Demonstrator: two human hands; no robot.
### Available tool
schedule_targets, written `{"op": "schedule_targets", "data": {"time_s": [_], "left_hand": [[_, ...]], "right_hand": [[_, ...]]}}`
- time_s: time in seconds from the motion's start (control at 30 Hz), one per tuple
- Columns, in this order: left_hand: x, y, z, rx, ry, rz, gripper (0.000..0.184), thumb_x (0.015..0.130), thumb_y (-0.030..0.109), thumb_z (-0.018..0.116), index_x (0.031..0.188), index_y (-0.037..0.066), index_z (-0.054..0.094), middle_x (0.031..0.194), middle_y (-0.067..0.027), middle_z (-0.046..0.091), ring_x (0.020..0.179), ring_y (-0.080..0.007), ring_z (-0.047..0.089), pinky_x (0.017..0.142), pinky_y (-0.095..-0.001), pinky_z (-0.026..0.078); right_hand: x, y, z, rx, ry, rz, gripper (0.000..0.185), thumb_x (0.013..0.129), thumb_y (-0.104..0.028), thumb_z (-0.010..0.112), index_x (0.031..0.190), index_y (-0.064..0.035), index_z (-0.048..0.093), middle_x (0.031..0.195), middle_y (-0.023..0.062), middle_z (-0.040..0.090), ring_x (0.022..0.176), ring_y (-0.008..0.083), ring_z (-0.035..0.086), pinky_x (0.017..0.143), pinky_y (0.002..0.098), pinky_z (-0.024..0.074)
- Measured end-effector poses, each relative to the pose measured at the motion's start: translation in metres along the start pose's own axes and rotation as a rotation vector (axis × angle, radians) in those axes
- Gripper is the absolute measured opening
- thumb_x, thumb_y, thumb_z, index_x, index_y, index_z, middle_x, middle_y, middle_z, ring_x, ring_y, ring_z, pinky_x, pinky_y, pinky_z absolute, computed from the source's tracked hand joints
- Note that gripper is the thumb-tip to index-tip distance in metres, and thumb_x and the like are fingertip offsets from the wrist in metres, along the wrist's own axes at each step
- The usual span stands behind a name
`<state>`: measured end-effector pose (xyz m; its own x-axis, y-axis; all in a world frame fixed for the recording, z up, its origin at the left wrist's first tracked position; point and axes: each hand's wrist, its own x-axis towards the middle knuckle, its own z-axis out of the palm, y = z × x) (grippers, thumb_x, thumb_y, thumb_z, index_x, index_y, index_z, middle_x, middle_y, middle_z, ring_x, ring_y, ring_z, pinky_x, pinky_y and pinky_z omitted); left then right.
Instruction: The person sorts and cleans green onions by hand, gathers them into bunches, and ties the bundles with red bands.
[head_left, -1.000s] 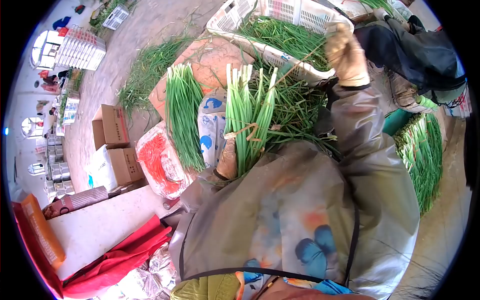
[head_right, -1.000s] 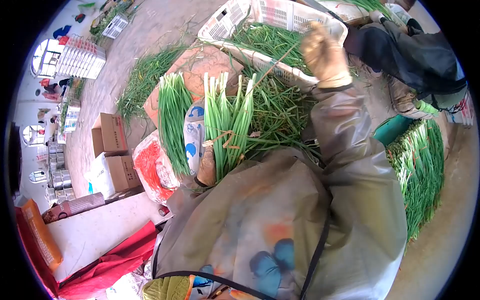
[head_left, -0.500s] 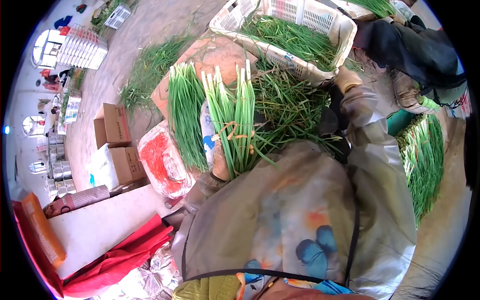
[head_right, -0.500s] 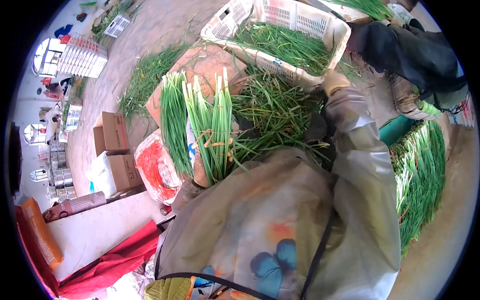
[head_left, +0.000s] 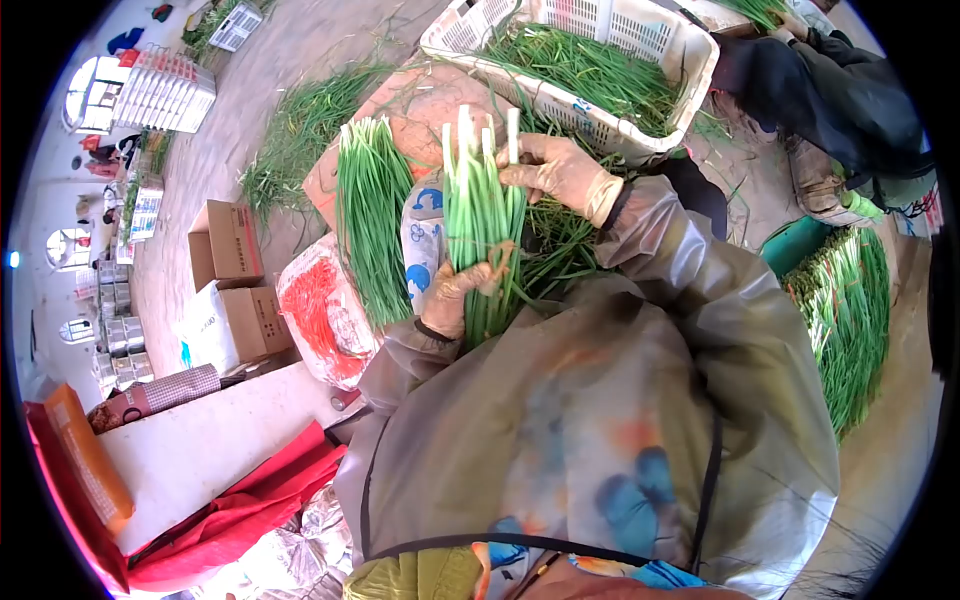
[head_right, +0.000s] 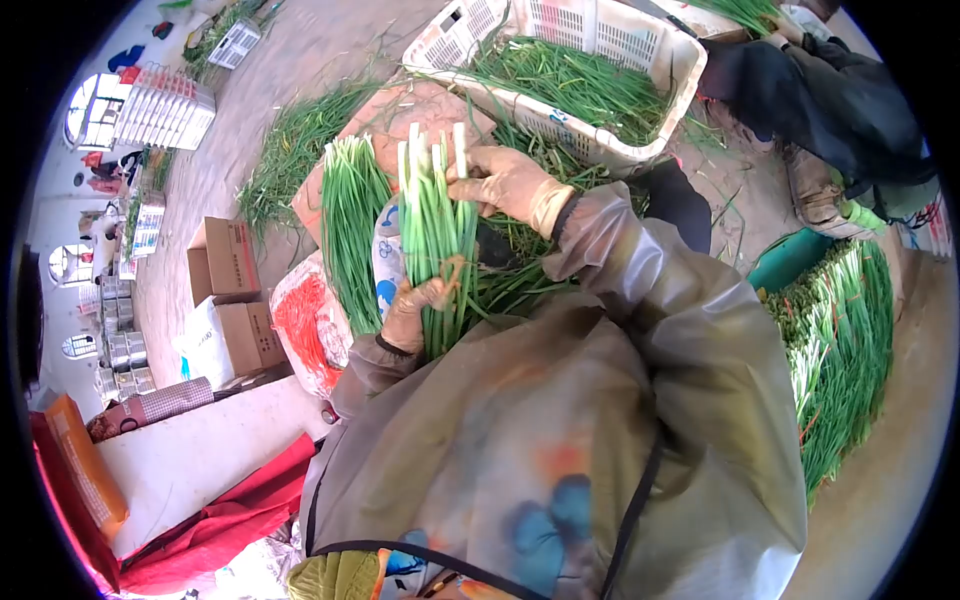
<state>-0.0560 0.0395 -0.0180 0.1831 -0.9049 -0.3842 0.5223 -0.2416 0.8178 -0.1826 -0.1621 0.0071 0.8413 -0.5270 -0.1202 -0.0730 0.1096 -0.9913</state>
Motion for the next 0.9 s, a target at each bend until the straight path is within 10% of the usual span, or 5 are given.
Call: {"op": "schedule_targets", "data": {"time_s": [0.4,0.9], "left_hand": [[0.003,-0.016,-0.011,-0.198,0.003,-0.015,0.064,0.078,0.027,0.066,0.125,-0.007,0.040,0.104,-0.0165,0.058,0.084,-0.0262,0.060,0.063,-0.0305,0.049],[-0.002,-0.019,-0.011,-0.337,0.033,0.040,0.053,0.076,0.022,0.068,0.116,-0.005,0.046,0.107,-0.0181,0.057,0.087,-0.0244,0.060,0.068,-0.0350,0.050]], "right_hand": [[-0.011,0.018,-0.024,0.100,-0.123,0.015,0.047,0.081,-0.007,0.062,0.125,-0.0085,0.047,0.085,0.0030,0.058,0.072,0.0110,0.051,0.061,0.0235,0.0441],[-0.017,0.014,-0.034,0.371,0.088,0.182,0.028,0.081,-0.012,0.059,0.109,-0.0039,0.056,0.077,0.0005,0.055,0.071,0.0107,0.054,0.067,0.0245,0.0447]]}}
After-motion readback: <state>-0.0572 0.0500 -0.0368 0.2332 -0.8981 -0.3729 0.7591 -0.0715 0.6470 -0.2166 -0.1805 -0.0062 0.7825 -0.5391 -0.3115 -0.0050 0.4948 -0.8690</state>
